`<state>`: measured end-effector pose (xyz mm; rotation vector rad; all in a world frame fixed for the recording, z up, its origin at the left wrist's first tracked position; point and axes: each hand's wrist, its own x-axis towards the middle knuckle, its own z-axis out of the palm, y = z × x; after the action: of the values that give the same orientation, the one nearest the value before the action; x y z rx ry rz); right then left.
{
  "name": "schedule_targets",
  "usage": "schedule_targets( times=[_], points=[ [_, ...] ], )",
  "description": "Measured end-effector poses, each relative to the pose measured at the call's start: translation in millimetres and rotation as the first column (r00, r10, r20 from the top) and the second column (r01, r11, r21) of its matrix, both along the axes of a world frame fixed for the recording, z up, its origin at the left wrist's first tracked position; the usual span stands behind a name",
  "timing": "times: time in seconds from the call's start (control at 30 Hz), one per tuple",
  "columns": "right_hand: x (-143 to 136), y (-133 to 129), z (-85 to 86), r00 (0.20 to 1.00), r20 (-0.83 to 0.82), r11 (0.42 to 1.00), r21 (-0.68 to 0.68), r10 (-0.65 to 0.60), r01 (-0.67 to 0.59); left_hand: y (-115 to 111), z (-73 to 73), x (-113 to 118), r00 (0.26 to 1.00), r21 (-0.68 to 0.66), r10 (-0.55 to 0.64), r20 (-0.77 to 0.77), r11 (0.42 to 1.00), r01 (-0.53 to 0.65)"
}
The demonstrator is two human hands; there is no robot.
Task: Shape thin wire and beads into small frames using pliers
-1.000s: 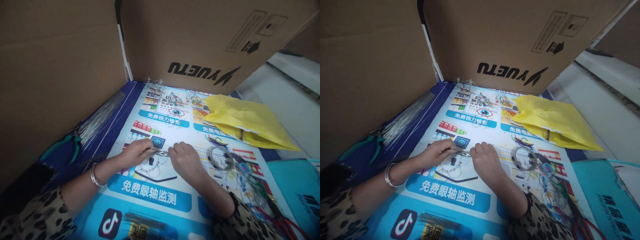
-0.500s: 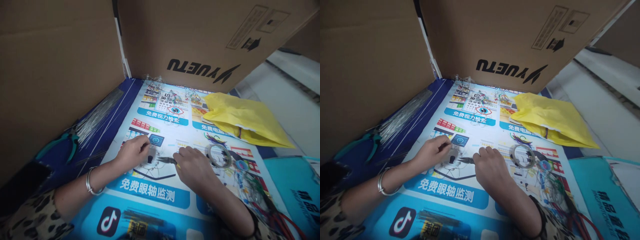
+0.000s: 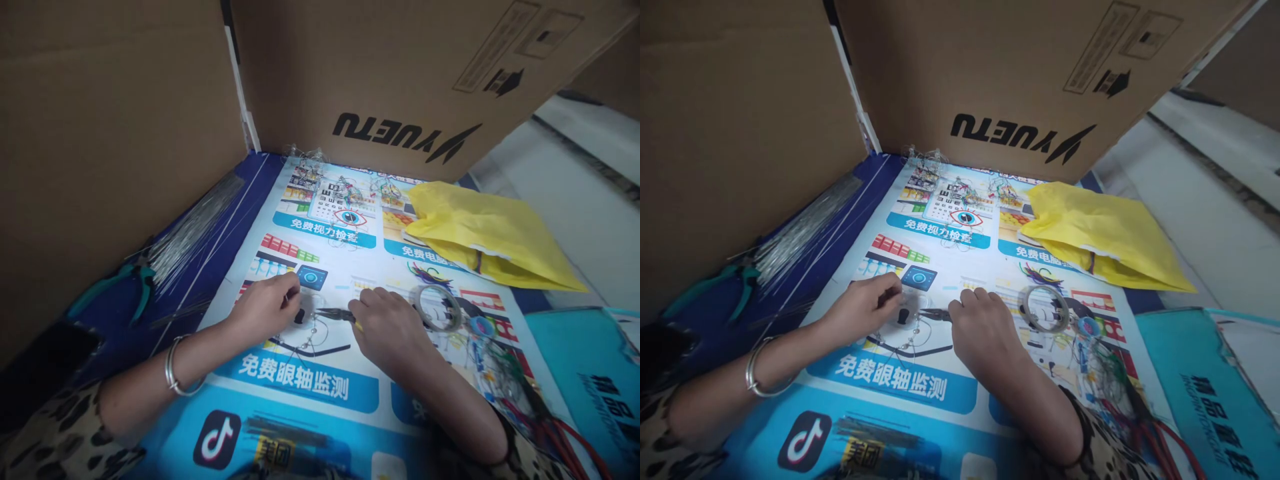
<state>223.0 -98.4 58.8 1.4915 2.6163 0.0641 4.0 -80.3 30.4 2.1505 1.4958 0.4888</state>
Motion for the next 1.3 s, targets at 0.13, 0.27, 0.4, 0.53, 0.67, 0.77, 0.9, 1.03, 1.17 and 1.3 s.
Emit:
schedule_targets(
  times=[0.13,0.27,0.4,0.53,0.67,0.77,0.9,1.03,1.17,1.3],
  points=[
    [-1.9,-1.9,3.2,1.000,0.007,0.999,-0.031,0.010,-0.010,-0.9,-0.7,0.1,1.000,0.012,-0.013,-0.017,1.000,0.013],
    [-5.0,-3.6,1.4,0.999,0.010,0.997,-0.065,0.034,-0.033,-1.3,-0.3,0.4,0.999,0.023,-0.023,-0.030,0.999,0.023],
    [-7.9,-3.9,-4.0,0.999,-0.005,0.997,-0.066,0.050,-0.050,-1.4,-0.4,0.0,0.998,0.047,-0.055,-0.027,0.997,0.056],
    [-11.3,-2.5,-9.4,0.998,-0.036,0.998,-0.030,0.054,-0.056,-0.8,1.3,-0.2,0.995,0.059,-0.095,0.020,0.994,0.093],
    [-12.6,0.4,-13.5,0.997,-0.048,0.999,0.010,0.054,-0.053,1.6,5.2,-1.0,0.979,0.051,-0.166,0.118,0.986,0.161],
    [-12.0,3.3,-16.3,0.997,-0.050,0.997,0.054,0.056,-0.053,4.3,6.8,-2.7,0.969,-0.009,-0.173,0.179,0.984,0.177],
    [-10.0,8.4,-17.8,0.997,-0.036,0.991,0.123,0.065,-0.060,7.2,5.1,-5.8,0.968,-0.090,-0.131,0.215,0.984,0.154],
    [-3.5,13.5,-12.2,0.996,-0.039,0.992,0.104,0.076,-0.072,8.7,2.8,-7.6,0.968,-0.144,-0.118,0.220,0.978,0.152],
    [6.9,17.4,-4.2,0.997,-0.072,1.000,0.012,0.007,-0.007,9.2,1.9,-7.9,0.970,-0.163,-0.100,0.223,0.977,0.138],
    [13.3,20.5,0.2,0.993,-0.004,0.989,-0.091,-0.120,0.119,9.5,-0.6,-8.5,0.971,-0.138,-0.109,0.214,0.980,0.140]
  ],
)
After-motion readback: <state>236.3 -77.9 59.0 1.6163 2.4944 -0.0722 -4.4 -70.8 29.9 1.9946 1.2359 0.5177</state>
